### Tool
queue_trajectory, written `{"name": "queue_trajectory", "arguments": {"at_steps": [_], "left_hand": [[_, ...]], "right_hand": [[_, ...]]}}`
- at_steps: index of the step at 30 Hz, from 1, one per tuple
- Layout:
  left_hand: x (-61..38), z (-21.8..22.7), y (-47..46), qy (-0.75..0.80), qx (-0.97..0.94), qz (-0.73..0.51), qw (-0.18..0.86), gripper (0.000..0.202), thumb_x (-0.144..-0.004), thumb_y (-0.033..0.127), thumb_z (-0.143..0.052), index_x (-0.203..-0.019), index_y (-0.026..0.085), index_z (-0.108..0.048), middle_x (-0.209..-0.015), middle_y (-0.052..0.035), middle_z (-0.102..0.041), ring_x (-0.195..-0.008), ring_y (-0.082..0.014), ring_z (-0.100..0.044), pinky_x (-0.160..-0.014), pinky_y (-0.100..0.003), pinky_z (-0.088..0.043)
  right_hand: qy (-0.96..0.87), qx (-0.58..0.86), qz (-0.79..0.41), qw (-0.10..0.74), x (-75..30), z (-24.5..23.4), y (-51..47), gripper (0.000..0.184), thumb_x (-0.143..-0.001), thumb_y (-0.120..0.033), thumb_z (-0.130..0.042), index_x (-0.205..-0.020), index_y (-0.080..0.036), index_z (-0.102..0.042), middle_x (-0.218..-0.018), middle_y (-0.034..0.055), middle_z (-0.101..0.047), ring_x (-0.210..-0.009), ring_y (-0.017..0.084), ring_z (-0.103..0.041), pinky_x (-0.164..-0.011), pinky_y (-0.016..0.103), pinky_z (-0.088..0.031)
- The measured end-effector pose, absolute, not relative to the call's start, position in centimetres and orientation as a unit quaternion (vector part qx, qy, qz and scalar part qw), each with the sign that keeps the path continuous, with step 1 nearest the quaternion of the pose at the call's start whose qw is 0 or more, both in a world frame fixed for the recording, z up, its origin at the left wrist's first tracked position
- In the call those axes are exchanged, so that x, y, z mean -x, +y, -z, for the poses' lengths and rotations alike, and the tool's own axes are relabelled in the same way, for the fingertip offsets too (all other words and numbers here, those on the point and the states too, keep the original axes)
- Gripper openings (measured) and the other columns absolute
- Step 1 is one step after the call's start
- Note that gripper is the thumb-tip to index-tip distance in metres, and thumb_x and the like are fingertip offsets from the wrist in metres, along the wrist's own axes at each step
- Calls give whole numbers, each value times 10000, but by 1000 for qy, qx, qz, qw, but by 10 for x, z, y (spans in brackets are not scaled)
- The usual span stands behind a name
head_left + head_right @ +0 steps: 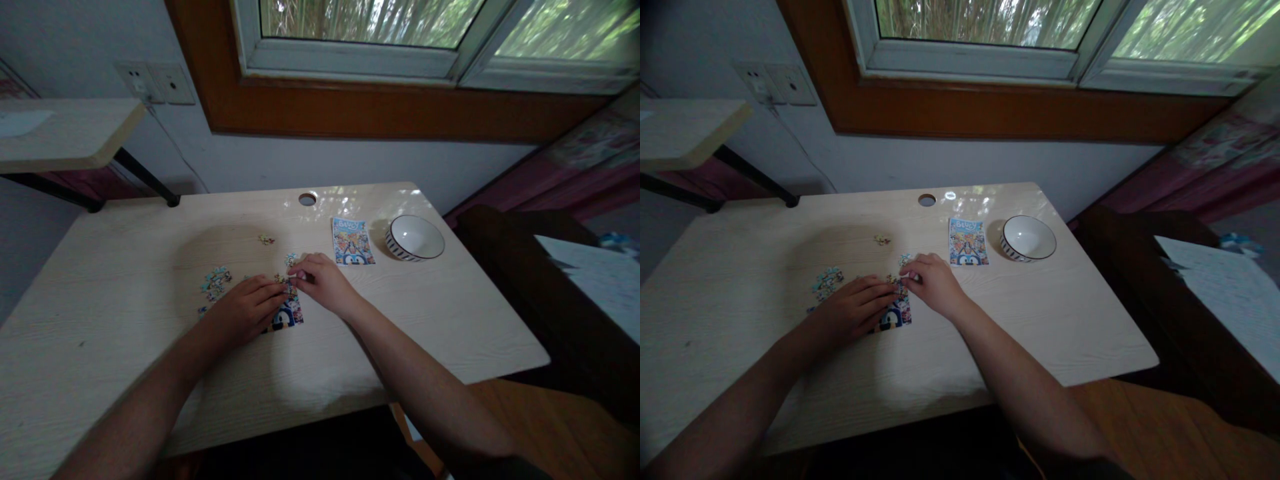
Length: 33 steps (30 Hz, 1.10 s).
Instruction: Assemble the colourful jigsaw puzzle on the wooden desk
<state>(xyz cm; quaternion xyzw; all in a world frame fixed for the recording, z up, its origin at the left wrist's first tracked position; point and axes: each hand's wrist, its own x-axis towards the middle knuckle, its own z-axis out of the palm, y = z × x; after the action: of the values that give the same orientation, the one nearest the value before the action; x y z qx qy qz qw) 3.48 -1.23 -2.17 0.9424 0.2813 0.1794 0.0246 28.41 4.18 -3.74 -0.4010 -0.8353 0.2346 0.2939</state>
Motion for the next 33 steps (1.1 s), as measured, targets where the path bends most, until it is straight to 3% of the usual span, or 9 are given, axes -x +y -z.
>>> {"name": "queue_trajectory", "arguments": {"at_steps": [33], "left_hand": [[-35, 19, -11, 273, -945, -175, 29, 402, -1011, 172, -561, -1411, 182, -603, -1377, -90, -675, -1268, -256, -592, -1114, -484, -516]], "right_hand": [[-844, 401, -222, 280, -284, 39, 42, 105, -927, -217, -739, -1021, -251, -772, -973, 50, -714, -938, 211, -617, -891, 362, -464]]}}
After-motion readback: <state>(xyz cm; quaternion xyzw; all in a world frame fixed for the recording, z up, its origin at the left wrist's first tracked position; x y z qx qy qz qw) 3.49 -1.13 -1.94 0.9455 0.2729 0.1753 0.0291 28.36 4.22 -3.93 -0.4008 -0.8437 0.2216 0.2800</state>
